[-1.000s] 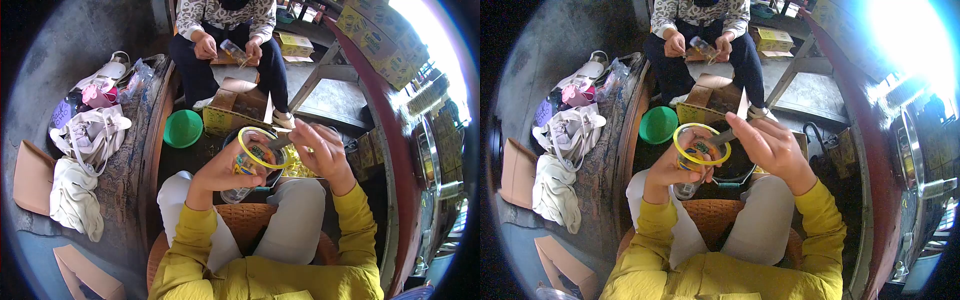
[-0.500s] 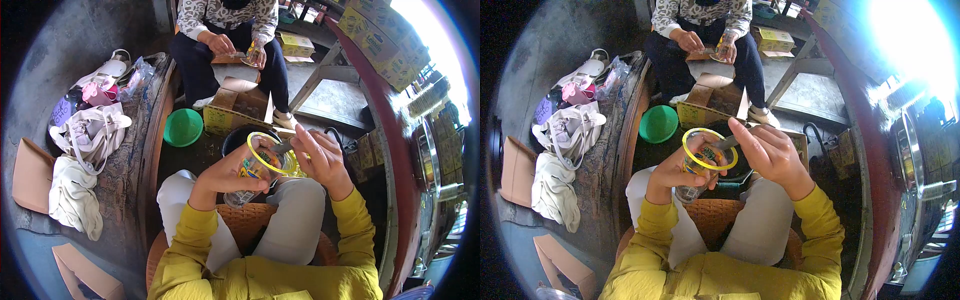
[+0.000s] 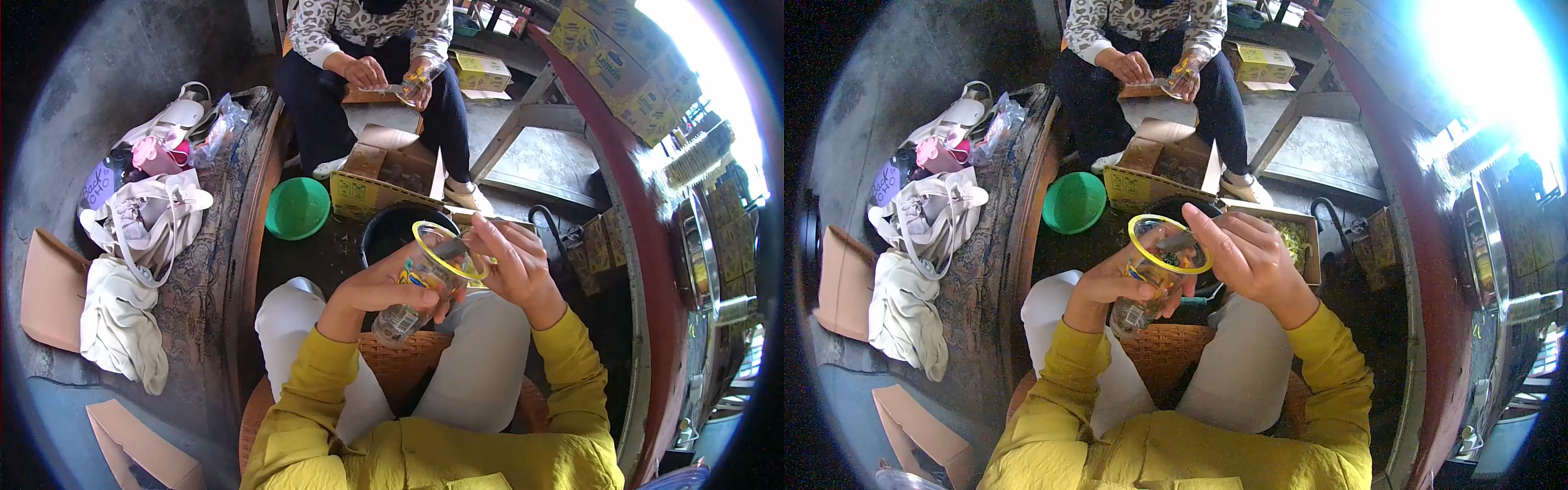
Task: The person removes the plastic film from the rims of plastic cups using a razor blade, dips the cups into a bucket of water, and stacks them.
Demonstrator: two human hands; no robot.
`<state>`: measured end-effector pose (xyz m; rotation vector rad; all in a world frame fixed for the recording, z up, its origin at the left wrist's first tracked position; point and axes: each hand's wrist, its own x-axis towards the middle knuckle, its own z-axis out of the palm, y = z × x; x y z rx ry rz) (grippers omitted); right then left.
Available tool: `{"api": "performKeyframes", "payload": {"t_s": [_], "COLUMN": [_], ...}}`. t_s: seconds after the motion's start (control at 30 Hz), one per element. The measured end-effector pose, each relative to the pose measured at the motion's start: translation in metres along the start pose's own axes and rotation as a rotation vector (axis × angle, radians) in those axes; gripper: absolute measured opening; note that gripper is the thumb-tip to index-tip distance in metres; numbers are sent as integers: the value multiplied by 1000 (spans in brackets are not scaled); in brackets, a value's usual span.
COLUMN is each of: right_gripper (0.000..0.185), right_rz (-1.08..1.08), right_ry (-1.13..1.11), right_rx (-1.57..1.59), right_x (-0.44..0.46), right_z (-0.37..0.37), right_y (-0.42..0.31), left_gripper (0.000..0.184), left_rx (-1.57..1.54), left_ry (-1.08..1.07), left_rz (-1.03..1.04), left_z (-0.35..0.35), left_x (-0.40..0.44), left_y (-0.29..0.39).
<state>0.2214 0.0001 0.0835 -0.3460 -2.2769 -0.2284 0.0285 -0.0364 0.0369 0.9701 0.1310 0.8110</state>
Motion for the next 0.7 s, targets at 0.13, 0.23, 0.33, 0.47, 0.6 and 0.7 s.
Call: {"api": "performKeyframes", "payload": {"t_s": [0.13, 0.23, 0.33, 0.47, 0.6, 0.7], "right_gripper": [55, 56, 57, 57, 58, 61], "right_rz": [16, 5, 5, 25, 19, -4], "right_ry": [-37, -30, -39, -83, -78, -88], "right_rx": [50, 65, 73, 83, 21, -39], "right_x": [-2, -4, -5, -5, 3, 10], "right_z": [0, 3, 4, 3, -3, -6], "right_y": [1, 2, 2, 2, 3, 8], "left_gripper": [69, 77, 83, 81, 77, 67], "left_rx": [-91, -187, -330, -438, -12, 218], "left_ry": [-19, 25, 18, -36, 78, 177], "left_rz": [-27, -50, -77, -76, 10, 149], "left_z": [-3, 0, -2, -10, -10, -17], "left_x": [0, 0, -1, -1, 2, 3], "left_y": [-6, -11, -16, -22, -7, -2]}}
